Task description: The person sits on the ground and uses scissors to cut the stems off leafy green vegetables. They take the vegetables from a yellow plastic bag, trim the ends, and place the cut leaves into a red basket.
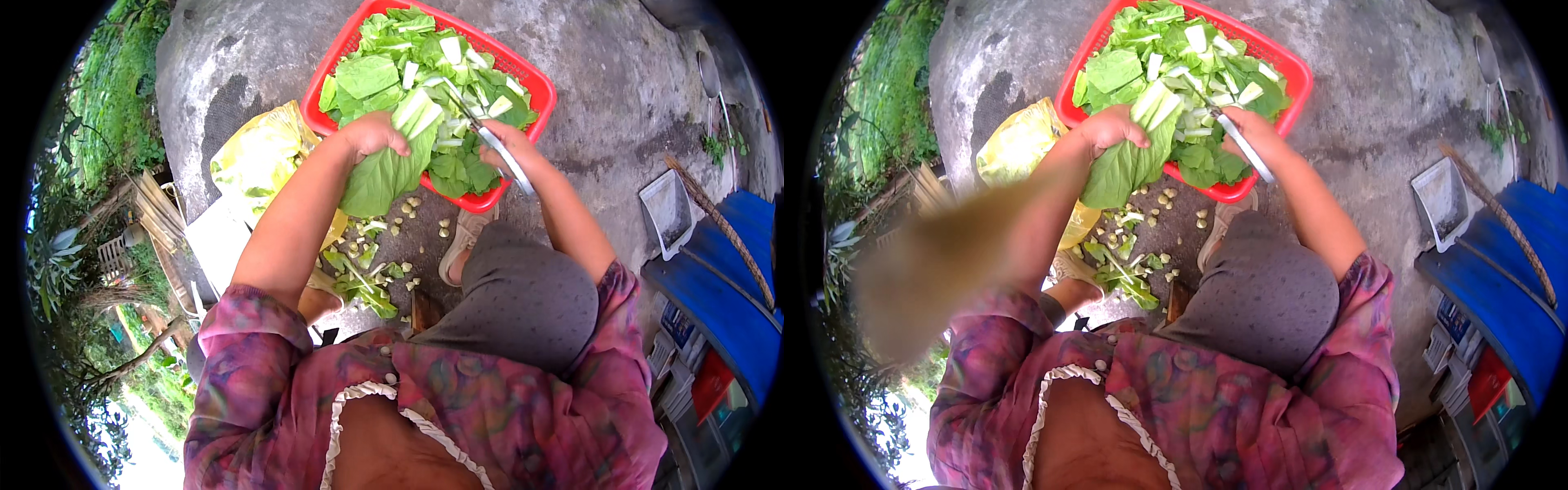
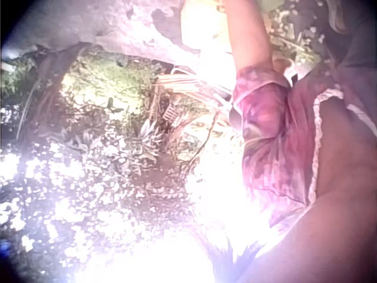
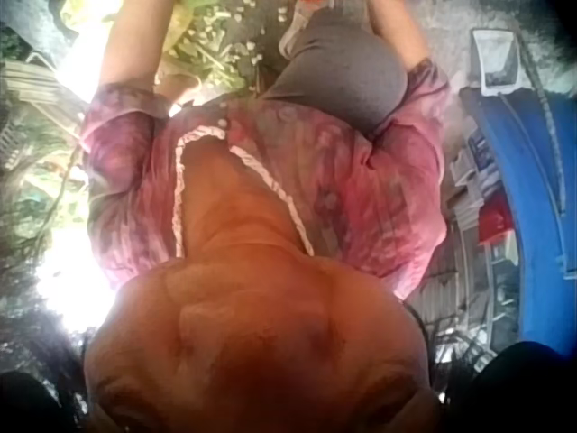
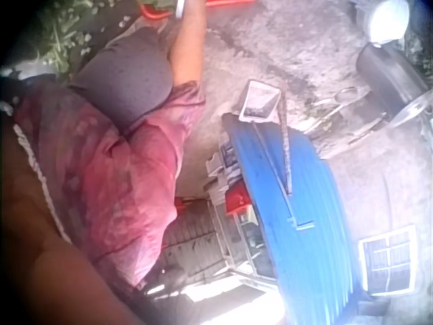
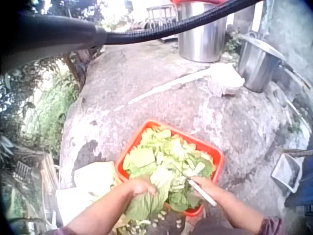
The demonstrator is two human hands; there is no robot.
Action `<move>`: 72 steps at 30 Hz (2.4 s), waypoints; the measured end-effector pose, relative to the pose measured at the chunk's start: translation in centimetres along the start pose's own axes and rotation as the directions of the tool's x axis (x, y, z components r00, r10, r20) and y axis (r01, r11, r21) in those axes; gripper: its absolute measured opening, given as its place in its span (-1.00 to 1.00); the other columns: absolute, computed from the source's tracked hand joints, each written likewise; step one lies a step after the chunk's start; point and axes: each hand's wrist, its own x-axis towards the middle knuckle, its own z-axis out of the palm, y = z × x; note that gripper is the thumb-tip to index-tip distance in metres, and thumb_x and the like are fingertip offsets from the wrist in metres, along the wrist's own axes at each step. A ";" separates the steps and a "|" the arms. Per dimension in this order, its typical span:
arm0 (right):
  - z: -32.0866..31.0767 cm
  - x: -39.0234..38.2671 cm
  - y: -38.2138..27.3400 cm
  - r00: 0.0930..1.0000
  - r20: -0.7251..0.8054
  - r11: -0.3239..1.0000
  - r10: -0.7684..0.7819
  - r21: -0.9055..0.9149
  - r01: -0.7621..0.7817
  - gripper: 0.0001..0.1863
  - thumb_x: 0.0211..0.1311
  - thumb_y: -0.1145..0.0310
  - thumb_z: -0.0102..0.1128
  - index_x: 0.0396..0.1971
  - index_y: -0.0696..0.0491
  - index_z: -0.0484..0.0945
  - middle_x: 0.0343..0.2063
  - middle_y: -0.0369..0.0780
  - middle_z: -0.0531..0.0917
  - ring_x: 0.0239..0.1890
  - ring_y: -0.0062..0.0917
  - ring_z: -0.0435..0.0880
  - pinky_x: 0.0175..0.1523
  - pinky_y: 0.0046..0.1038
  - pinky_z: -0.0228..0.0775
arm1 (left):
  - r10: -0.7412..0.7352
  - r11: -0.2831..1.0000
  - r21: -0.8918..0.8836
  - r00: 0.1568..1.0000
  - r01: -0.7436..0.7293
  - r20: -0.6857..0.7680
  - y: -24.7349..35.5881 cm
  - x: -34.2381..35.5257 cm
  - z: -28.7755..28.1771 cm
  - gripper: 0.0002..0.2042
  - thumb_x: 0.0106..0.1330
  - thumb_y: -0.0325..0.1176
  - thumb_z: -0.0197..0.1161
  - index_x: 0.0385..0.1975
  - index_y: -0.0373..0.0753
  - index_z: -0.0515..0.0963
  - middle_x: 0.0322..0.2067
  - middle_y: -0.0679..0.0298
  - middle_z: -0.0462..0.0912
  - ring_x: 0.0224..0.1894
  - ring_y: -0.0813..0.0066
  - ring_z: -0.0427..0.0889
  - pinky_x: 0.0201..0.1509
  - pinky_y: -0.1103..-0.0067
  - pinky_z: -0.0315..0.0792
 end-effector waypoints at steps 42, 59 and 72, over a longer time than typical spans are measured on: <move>-0.4 -1.8 0.7 0.983 0.153 0.974 -0.104 -0.183 0.131 -0.38 0.07 0.68 -0.07 0.20 0.00 0.23 0.08 -0.35 0.31 0.11 -0.64 0.25 0.15 -0.52 0.19 | 0.032 0.897 -0.442 0.999 -0.016 0.030 1.4 -2.1 0.7 -0.55 -0.13 -0.57 0.18 -0.11 -0.42 0.46 -0.27 0.07 0.60 -0.27 0.25 0.62 -0.14 0.37 0.52; 1.0 -0.7 0.2 0.952 0.213 0.933 -0.218 -0.241 0.267 -0.52 -0.17 0.72 0.01 -0.11 0.13 0.44 -0.39 -0.36 0.50 -0.28 -0.73 0.41 -0.13 -0.62 0.31 | -0.228 0.849 -0.438 0.953 0.296 0.201 2.0 -0.1 1.7 -0.69 -0.06 -0.51 0.11 -0.27 -0.48 0.49 -0.34 0.01 0.61 -0.35 0.24 0.64 -0.17 0.37 0.55; 0.6 0.3 1.9 0.980 0.131 0.929 -0.148 -0.321 0.184 -0.66 -0.16 0.68 0.05 -0.26 0.15 0.49 -0.51 -0.39 0.52 -0.41 -0.76 0.41 -0.30 -0.62 0.33 | -0.221 0.875 -0.369 0.936 0.314 0.272 2.0 2.6 2.7 -0.74 -0.06 -0.51 0.10 -0.33 -0.46 0.49 -0.37 0.02 0.60 -0.36 0.25 0.64 -0.19 0.39 0.55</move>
